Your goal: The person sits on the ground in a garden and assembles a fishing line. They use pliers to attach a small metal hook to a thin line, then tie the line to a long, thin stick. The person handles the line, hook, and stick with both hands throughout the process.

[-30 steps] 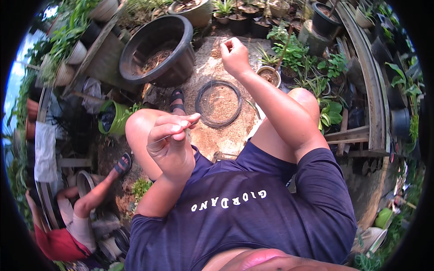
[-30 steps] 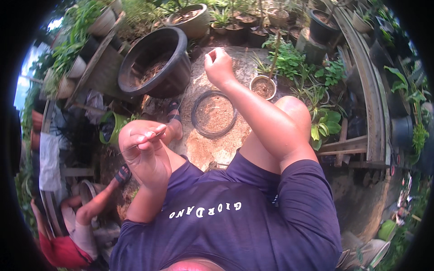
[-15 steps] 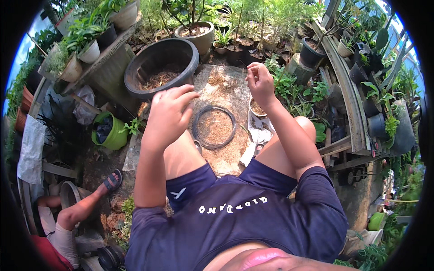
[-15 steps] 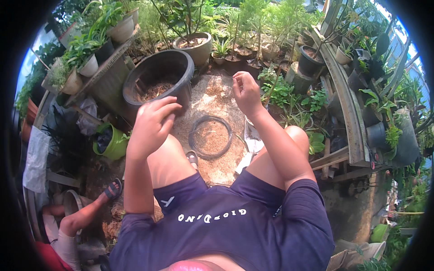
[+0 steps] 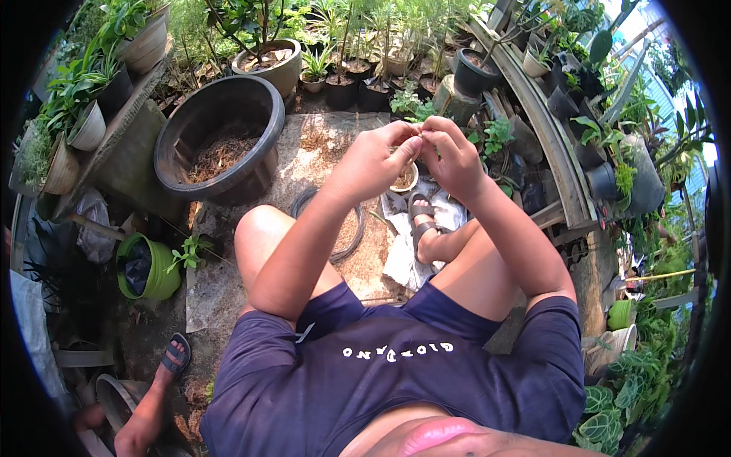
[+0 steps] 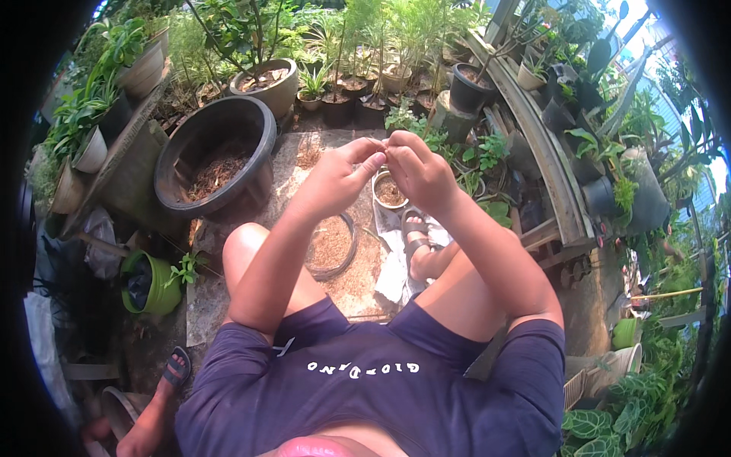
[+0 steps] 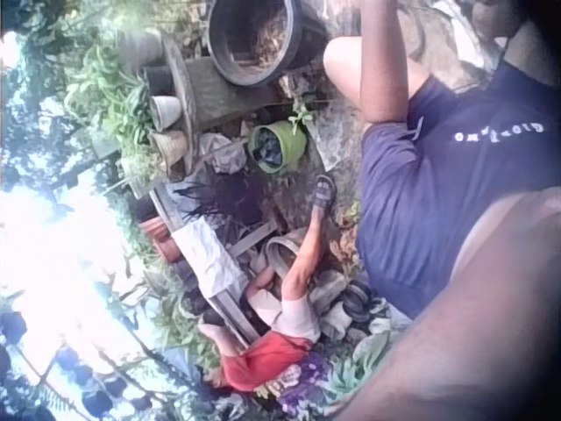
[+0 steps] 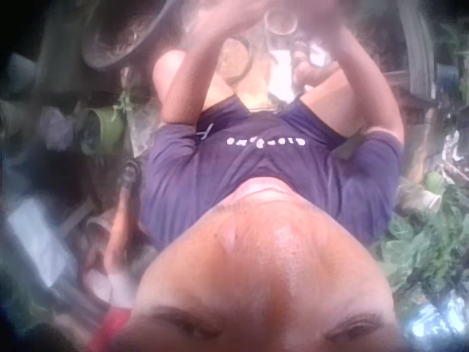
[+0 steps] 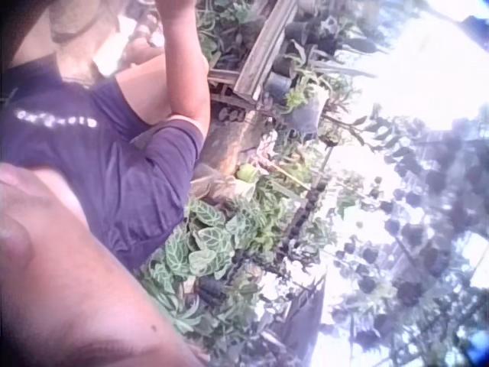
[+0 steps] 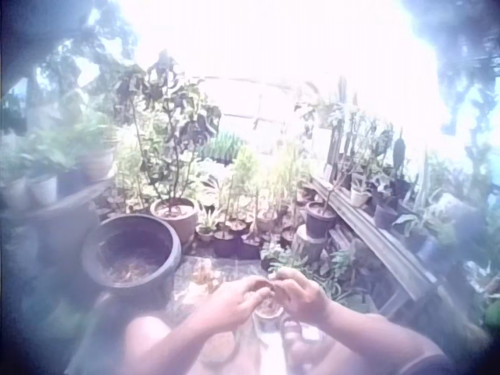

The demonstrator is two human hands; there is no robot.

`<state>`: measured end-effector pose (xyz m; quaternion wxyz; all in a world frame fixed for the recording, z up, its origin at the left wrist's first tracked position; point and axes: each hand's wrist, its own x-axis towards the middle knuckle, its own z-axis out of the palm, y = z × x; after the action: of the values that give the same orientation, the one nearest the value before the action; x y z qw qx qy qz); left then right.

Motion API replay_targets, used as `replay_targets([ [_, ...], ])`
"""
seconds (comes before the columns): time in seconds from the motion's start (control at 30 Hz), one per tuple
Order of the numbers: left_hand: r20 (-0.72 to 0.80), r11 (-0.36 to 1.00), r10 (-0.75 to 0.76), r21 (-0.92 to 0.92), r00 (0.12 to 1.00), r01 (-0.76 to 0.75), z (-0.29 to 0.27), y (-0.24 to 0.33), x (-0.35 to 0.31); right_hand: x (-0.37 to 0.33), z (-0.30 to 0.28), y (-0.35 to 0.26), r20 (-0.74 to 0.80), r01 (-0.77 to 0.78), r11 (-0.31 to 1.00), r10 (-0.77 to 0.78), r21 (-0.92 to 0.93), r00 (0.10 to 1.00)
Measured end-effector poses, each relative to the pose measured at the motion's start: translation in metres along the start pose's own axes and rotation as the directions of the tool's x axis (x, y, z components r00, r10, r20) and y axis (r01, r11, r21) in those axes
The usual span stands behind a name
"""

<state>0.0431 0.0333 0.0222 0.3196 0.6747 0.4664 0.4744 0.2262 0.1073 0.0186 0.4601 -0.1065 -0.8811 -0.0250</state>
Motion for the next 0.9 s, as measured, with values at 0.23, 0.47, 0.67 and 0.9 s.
replay_targets([
  [0.23,-0.439,0.972,-0.084,-0.235,0.895,-0.024,0.016,-0.058,0.021,0.024,0.059,0.026,-0.125,-0.125,0.979,0.146,0.163,0.981],
  [0.47,-0.333,0.871,0.244,0.489,0.911,-0.055,-0.008,-0.078,0.018,0.012,0.090,0.041,0.015,-0.437,0.850,0.453,0.294,0.891],
  [0.67,-0.246,0.890,0.164,0.455,0.955,-0.036,-0.005,-0.091,0.024,0.009,0.097,0.047,0.092,-0.542,0.790,0.541,0.287,0.836],
  [0.9,-0.245,0.987,-0.152,-0.091,0.957,0.134,-0.008,-0.103,0.030,0.005,0.103,0.046,0.102,-0.565,0.766,0.564,0.305,0.820],
])
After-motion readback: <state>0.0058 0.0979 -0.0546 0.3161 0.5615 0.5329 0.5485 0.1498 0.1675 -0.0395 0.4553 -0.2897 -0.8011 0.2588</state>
